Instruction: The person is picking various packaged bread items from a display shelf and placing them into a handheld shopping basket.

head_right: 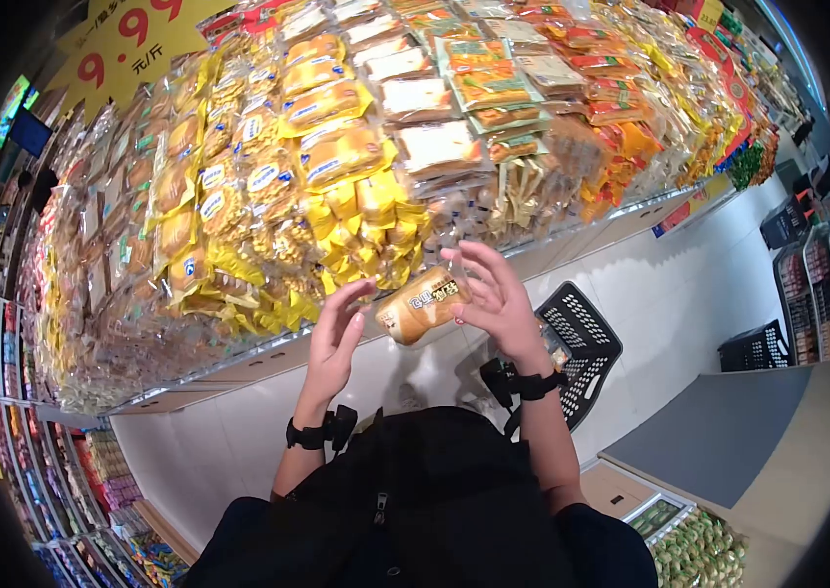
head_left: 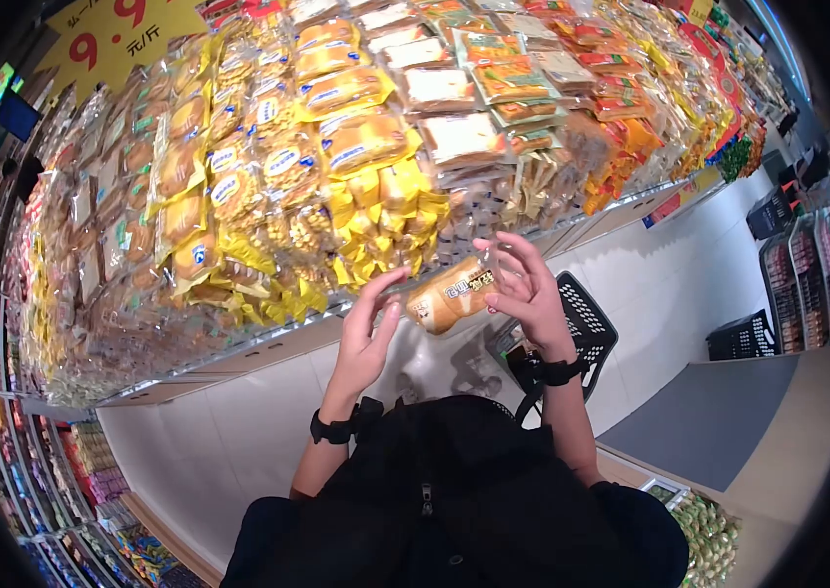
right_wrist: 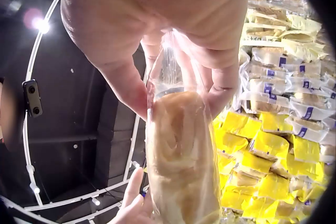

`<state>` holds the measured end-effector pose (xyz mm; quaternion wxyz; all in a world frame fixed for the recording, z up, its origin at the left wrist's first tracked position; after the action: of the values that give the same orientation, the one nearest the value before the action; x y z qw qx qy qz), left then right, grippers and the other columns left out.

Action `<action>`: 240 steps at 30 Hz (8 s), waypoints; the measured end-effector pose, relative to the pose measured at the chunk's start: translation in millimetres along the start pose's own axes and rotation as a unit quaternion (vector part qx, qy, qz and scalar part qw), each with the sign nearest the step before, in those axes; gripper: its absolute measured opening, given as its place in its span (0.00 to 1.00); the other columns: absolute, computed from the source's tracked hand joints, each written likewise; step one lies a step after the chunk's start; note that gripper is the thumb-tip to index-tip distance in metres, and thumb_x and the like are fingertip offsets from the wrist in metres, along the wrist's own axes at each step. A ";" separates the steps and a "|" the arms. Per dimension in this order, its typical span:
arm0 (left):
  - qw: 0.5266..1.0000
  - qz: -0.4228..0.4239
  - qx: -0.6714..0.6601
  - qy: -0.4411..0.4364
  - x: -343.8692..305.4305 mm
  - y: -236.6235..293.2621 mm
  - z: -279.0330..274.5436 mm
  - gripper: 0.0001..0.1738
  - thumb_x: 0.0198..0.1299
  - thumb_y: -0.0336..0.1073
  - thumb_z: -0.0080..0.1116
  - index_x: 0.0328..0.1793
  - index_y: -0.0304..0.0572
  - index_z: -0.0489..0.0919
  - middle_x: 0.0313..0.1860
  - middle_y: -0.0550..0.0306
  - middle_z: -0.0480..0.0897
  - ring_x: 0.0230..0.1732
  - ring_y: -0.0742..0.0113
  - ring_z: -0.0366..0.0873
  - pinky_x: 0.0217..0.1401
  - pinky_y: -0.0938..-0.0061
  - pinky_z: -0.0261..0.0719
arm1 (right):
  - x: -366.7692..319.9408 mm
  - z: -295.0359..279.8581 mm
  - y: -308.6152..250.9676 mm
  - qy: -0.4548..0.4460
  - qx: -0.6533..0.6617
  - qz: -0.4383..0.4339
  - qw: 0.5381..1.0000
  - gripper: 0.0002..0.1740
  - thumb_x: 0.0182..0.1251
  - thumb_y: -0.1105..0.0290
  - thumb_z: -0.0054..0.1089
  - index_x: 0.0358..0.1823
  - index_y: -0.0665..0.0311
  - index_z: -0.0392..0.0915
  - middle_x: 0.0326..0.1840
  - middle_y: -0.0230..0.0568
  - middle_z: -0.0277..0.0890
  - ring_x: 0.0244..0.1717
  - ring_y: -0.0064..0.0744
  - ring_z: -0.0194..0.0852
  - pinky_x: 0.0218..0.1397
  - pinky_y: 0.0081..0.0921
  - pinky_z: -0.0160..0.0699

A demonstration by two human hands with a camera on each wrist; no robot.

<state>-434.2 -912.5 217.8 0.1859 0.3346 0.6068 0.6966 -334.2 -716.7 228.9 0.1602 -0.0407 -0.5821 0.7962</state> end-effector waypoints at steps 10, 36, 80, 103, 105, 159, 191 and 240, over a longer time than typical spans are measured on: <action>0.974 -0.168 0.015 -0.150 -6.3 -46.2 21.7 0.38 0.62 0.37 0.73 0.74 0.36 0.68 0.59 0.58 0.81 0.55 0.77 0.77 0.59 0.74 0.79 | 17.2 38.9 31.3 -0.087 -0.058 0.067 0.992 0.41 0.65 0.76 0.67 0.78 0.61 0.58 0.71 0.48 0.70 0.64 0.27 0.74 0.59 0.23 0.78; 0.978 -0.151 -0.139 0.037 -14.9 -49.6 -26.2 0.31 0.66 0.33 0.68 0.71 0.36 0.68 0.60 0.57 0.80 0.58 0.74 0.79 0.63 0.74 0.77 | -267.8 -198.7 238.1 0.282 -0.591 0.233 0.719 0.24 0.70 0.57 0.62 0.50 0.75 0.83 0.41 0.64 0.83 0.41 0.63 0.81 0.49 0.49 0.78; 0.934 -0.236 -0.265 0.021 -221.7 15.8 -448.4 0.22 0.73 0.42 0.58 0.68 0.42 0.70 0.56 0.59 0.82 0.53 0.73 0.83 0.50 0.73 0.85 | -265.5 354.9 461.8 0.328 -0.492 0.196 0.782 0.24 0.57 0.58 0.75 0.47 0.71 0.85 0.36 0.51 0.86 0.37 0.44 0.84 0.45 0.35 0.79; 0.921 -0.191 -0.337 -0.048 -213.4 59.2 -691.6 0.26 0.66 0.31 0.67 0.68 0.40 0.71 0.58 0.59 0.83 0.59 0.71 0.81 0.65 0.72 0.77 | -225.3 563.1 513.9 0.415 -0.548 0.262 0.677 0.24 0.56 0.57 0.75 0.50 0.65 0.85 0.40 0.50 0.85 0.41 0.45 0.85 0.46 0.37 0.82; 0.920 -0.174 -0.347 -0.060 -213.1 73.0 -695.8 0.27 0.63 0.27 0.69 0.67 0.38 0.72 0.59 0.58 0.83 0.59 0.72 0.81 0.65 0.72 0.77 | -188.4 585.8 466.5 0.393 -0.610 0.116 0.678 0.22 0.62 0.65 0.73 0.54 0.66 0.80 0.54 0.51 0.80 0.50 0.49 0.80 0.54 0.41 0.79; 0.888 0.051 0.458 0.005 -99.3 194.4 -991.1 0.36 0.62 0.27 0.44 0.80 0.43 0.62 0.47 0.32 0.84 0.49 0.37 0.81 0.52 0.53 0.77 | 397.6 938.1 251.0 -0.022 -0.545 -0.085 0.834 0.16 0.73 0.60 0.61 0.36 0.66 0.85 0.24 0.31 0.78 0.25 0.20 0.77 0.25 0.21 0.72; 0.822 0.188 0.537 0.007 -177.9 272.2 -926.7 0.26 0.72 0.49 0.55 0.68 0.41 0.73 0.55 0.37 0.83 0.52 0.37 0.81 0.56 0.52 0.80 | 338.1 890.7 208.1 -0.098 -0.317 -0.137 0.933 0.19 0.72 0.64 0.65 0.59 0.68 0.79 0.43 0.36 0.84 0.43 0.20 0.82 0.47 0.20 0.84; 0.685 -0.033 0.281 -0.672 -447.5 -84.0 -465.4 0.24 0.70 0.50 0.59 0.65 0.43 0.78 0.50 0.46 0.86 0.49 0.49 0.85 0.53 0.59 0.82 | -391.8 553.9 509.9 0.444 -0.360 0.245 0.783 0.28 0.70 0.44 0.61 0.36 0.66 0.86 0.29 0.53 0.83 0.34 0.51 0.84 0.40 0.43 0.78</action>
<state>-452.2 -1529.4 10.2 0.4637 0.7296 0.4969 0.0757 -209.0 -1479.6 -121.3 0.1739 -0.5860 -0.6613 0.4348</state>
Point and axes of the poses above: each hand's wrist, its own x-axis towards the middle knuckle, its own z-axis out of the palm, y = z × x, the point moved 9 cm from there along x, towards the middle knuckle
